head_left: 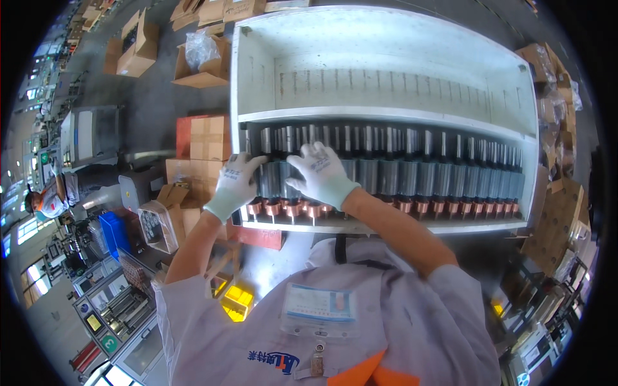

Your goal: The person moves between various workstations to gather and assemble rotor components. They take rotor shafts from a bin, place individual gears onto them using a mechanical press, and then store the finished rotors in a tray.

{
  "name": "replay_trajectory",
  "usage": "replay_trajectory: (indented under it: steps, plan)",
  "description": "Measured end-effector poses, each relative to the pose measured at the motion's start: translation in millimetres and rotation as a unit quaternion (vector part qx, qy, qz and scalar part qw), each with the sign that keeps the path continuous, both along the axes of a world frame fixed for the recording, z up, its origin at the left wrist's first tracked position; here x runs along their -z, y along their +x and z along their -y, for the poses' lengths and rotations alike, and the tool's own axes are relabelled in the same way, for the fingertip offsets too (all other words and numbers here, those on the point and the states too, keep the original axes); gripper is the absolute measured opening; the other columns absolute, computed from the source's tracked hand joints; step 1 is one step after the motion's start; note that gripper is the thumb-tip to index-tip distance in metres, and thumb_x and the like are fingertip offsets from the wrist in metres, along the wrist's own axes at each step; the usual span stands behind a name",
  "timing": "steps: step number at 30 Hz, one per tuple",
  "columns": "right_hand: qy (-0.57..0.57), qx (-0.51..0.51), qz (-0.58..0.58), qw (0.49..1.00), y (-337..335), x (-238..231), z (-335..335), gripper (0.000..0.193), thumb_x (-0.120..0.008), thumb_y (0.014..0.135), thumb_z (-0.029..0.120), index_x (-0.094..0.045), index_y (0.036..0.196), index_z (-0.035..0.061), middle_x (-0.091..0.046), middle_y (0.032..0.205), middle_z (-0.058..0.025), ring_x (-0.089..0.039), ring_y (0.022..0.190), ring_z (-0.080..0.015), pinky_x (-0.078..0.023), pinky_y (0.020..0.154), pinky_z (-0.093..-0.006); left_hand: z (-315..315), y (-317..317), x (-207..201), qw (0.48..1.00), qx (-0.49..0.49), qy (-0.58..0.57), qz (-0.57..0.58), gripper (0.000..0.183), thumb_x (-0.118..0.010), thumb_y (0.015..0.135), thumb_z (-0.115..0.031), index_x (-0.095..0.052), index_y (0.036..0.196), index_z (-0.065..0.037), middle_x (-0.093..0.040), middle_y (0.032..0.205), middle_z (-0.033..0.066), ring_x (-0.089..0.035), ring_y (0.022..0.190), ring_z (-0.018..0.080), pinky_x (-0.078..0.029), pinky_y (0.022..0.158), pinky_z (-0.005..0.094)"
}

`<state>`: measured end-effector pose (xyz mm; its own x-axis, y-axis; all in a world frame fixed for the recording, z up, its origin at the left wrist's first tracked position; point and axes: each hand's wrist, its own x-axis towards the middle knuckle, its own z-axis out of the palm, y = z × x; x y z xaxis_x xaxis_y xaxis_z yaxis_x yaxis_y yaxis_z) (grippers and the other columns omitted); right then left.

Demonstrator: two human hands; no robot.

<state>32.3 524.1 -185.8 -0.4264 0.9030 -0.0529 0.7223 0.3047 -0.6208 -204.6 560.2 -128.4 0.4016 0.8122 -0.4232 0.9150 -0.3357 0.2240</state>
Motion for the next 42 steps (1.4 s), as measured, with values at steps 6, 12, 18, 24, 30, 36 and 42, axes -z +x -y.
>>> replay_trajectory:
  steps: [6,12,18,24,30,36,42]
  plan:
    - [0.111,0.022,-0.079,0.990,63,-31,26,0.049,-0.073,0.076,0.045,-0.060,0.110,0.0114,-0.062,0.107,-0.0133,-0.061,0.099,-0.0322,-0.047,0.080,-0.0486,-16,18,0,0.998,0.006,0.047,-0.050,0.057,-0.061,0.081,-0.013,-0.059,0.138,-0.011,-0.060,0.136,0.0187,-0.056,0.126,0.0385,-0.045,0.107,0.0451]
    - [0.031,0.225,-0.193,0.954,304,-22,188,0.051,-0.065,0.089,0.039,-0.058,0.133,0.0144,-0.060,0.123,-0.0161,-0.059,0.115,-0.0365,-0.045,0.101,-0.0465,-21,232,0,0.907,-0.162,0.111,0.371,0.052,-0.057,0.098,-0.010,-0.046,0.146,0.005,-0.052,0.146,0.0190,-0.053,0.129,0.0283,-0.040,0.111,0.0389]
    - [-0.014,0.558,-0.270,0.784,539,-51,433,0.038,-0.060,0.091,0.036,-0.070,0.118,0.0098,-0.069,0.117,-0.0173,-0.065,0.107,-0.0390,-0.050,0.097,-0.0457,148,628,33,0.909,0.192,-0.160,0.334,0.038,-0.065,0.096,-0.013,-0.060,0.130,0.004,-0.067,0.118,0.0114,-0.064,0.101,0.0207,-0.050,0.093,0.0320]
    - [0.038,0.783,-0.326,0.528,649,-8,676,0.049,-0.059,0.097,0.042,-0.064,0.130,0.0054,-0.067,0.128,-0.0190,-0.062,0.121,-0.0348,-0.047,0.103,-0.0408,376,922,19,0.797,0.392,-0.440,0.132,0.044,-0.071,0.091,-0.005,-0.059,0.132,0.005,-0.069,0.113,0.0101,-0.064,0.089,0.0110,-0.051,0.074,0.0224]
    - [0.065,0.923,-0.300,0.234,695,0,881,0.045,-0.061,0.098,0.035,-0.065,0.128,0.0021,-0.072,0.112,-0.0110,-0.067,0.097,-0.0191,-0.053,0.084,-0.0321,579,1181,66,0.638,0.613,-0.447,0.134,0.043,-0.074,0.090,-0.011,-0.062,0.128,0.006,-0.069,0.117,0.0108,-0.065,0.105,0.0171,-0.052,0.094,0.0301]
    - [0.170,0.949,-0.250,0.091,768,-79,968,0.041,-0.062,0.100,0.029,-0.064,0.132,0.0036,-0.069,0.096,-0.0025,-0.062,0.084,-0.0088,-0.049,0.069,-0.0256,895,1324,-11,0.378,0.832,-0.374,0.155,0.043,-0.074,0.090,-0.021,-0.065,0.129,-0.006,-0.068,0.116,0.0101,-0.067,0.100,0.0208,-0.054,0.089,0.0320]
    - [0.252,0.932,-0.261,-0.004,831,-79,1050,0.039,-0.064,0.100,0.025,-0.063,0.133,0.0032,-0.071,0.102,-0.0020,-0.061,0.088,-0.0068,-0.048,0.069,-0.0228,1164,1388,-29,0.213,0.902,-0.289,0.241,0.043,-0.074,0.086,-0.029,-0.067,0.125,-0.012,-0.065,0.104,0.0122,-0.065,0.090,0.0269,-0.053,0.080,0.0382]
